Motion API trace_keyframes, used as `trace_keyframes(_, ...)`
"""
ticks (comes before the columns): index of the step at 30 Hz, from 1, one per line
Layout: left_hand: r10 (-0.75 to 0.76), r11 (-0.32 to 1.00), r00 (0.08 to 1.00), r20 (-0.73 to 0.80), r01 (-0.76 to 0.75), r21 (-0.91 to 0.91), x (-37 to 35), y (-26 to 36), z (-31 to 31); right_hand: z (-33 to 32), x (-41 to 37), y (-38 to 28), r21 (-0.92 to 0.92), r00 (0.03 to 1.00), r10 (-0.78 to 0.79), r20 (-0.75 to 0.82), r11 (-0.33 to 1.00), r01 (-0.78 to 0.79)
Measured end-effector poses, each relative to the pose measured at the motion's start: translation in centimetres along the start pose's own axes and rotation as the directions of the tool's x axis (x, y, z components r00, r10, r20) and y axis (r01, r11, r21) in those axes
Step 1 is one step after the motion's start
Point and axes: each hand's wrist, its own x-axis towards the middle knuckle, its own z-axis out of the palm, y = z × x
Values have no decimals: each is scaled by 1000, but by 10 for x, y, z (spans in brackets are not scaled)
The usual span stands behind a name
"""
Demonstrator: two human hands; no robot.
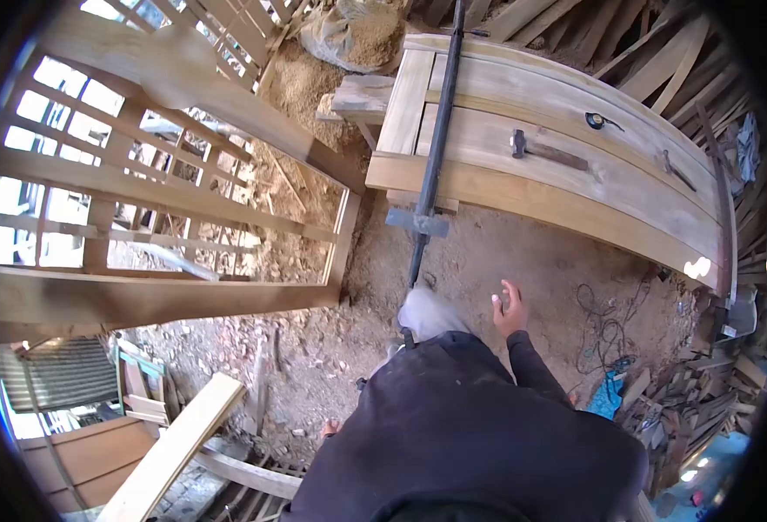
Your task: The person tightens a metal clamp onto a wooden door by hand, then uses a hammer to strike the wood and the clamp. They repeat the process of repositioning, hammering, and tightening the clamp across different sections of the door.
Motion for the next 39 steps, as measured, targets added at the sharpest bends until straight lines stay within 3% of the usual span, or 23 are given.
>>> trace_keyframes(2, 36, 999, 997, 64, -35, -19, 26, 40, 14, 25, 12, 11, -9, 991, 135, 14, 991, -135)
trace_keyframes(4, 29, 967, 955, 294, 48, -252, 46, 96, 37, 56, 28, 36, -19, 985, 174, 14, 985, -174)
trace_keyframes(6, -38, 998, 951, 307, 23, 54, 57, 171, 69, 94, 31, 65, -15, 987, 158, 22, 987, -158)
trace_keyframes(7, 182, 937, 916, 358, -272, 221, 75, 200, 91, 105, 33, 69, 18, 967, 239, 89, 970, -241)
trace_keyframes(8, 392, 764, 833, 391, -531, 367, 94, 229, 111, 116, 33, 69, 48, 937, 315, 153, 944, -325)
trace_keyframes(11, 387, 803, 806, 448, -534, 266, -26, 352, 216, 146, 29, 59, 59, 904, 343, 256, 928, -369)
trace_keyframes(13, 405, 747, 665, 627, -636, 193, -6, 393, 249, 180, 19, 53, 109, 897, 317, 308, 925, -365)
trace_keyframes(15, 314, 734, 676, 667, -618, 281, 3, 427, 282, 212, 12, 42, 117, 917, 282, 284, 939, -325)
trace_keyframes(17, 249, 628, 684, 686, -653, 424, -19, 455, 338, 233, 13, 18, 68, 953, 243, 181, 964, -258)
trace_keyframes(18, 245, 561, 602, 760, -727, 395, -11, 465, 368, 243, 17, 10, 81, 947, 254, 199, 958, -274)
trace_keyframes(19, 306, 161, 428, 850, -904, 397, 5, 481, 400, 254, 24, 7, 150, 960, 246, 132, 952, -265)
trace_keyframes(21, 321, 56, 261, 910, -965, 257, -26, 495, 480, 281, 20, -2, 275, 967, 251, 41, 928, -252)
trace_keyframes(22, 269, 153, 341, 901, -938, 310, -33, 501, 516, 293, 15, -10, 294, 956, 292, -14, 915, -275)
trace_keyframes(24, 265, 212, 148, 953, -973, 93, -40, 506, 581, 306, 23, -20, 317, 930, 337, -147, 906, -279)
trace_keyframes(26, 279, 257, 149, 949, -963, 76, -47, 504, 627, 315, 22, -30, 409, 844, 535, -52, 782, -471)
trace_keyframes(27, 287, 188, 70, 955, -982, 15, -40, 501, 647, 325, 24, -33, 459, 802, 597, -19, 718, -523)
trace_keyframes(28, 293, -9, -63, 954, -998, -63, -44, 494, 663, 338, 25, -35, 506, 756, 655, 14, 648, -570)
trace_keyframes(30, 199, -297, -325, 925, -919, -259, -69, 480, 688, 374, 20, -28, 623, 744, 613, -265, 698, -353)
trace_keyframes(31, 117, -371, -448, 887, -848, -379, -85, 473, 699, 398, 8, -23, 624, 699, 663, -266, 671, -399)
trace_keyframes(34, 309, -443, -383, 871, -868, -225, -80, 445, 734, 438, -9, -31, 653, 532, 813, -236, 538, -533)
trace_keyframes(37, 425, -610, -493, 759, -776, -163, -92, 428, 752, 452, -16, -37, 694, 408, 881, -239, 449, -563)
trace_keyframes(38, 431, -494, -395, 811, -856, -154, -98, 423, 756, 462, -23, -32, 685, 429, 853, -297, 503, -526)
trace_keyframes(39, 446, -479, -399, 801, -863, -163, -97, 417, 762, 474, -24, -26, 675, 448, 821, -353, 555, -486)
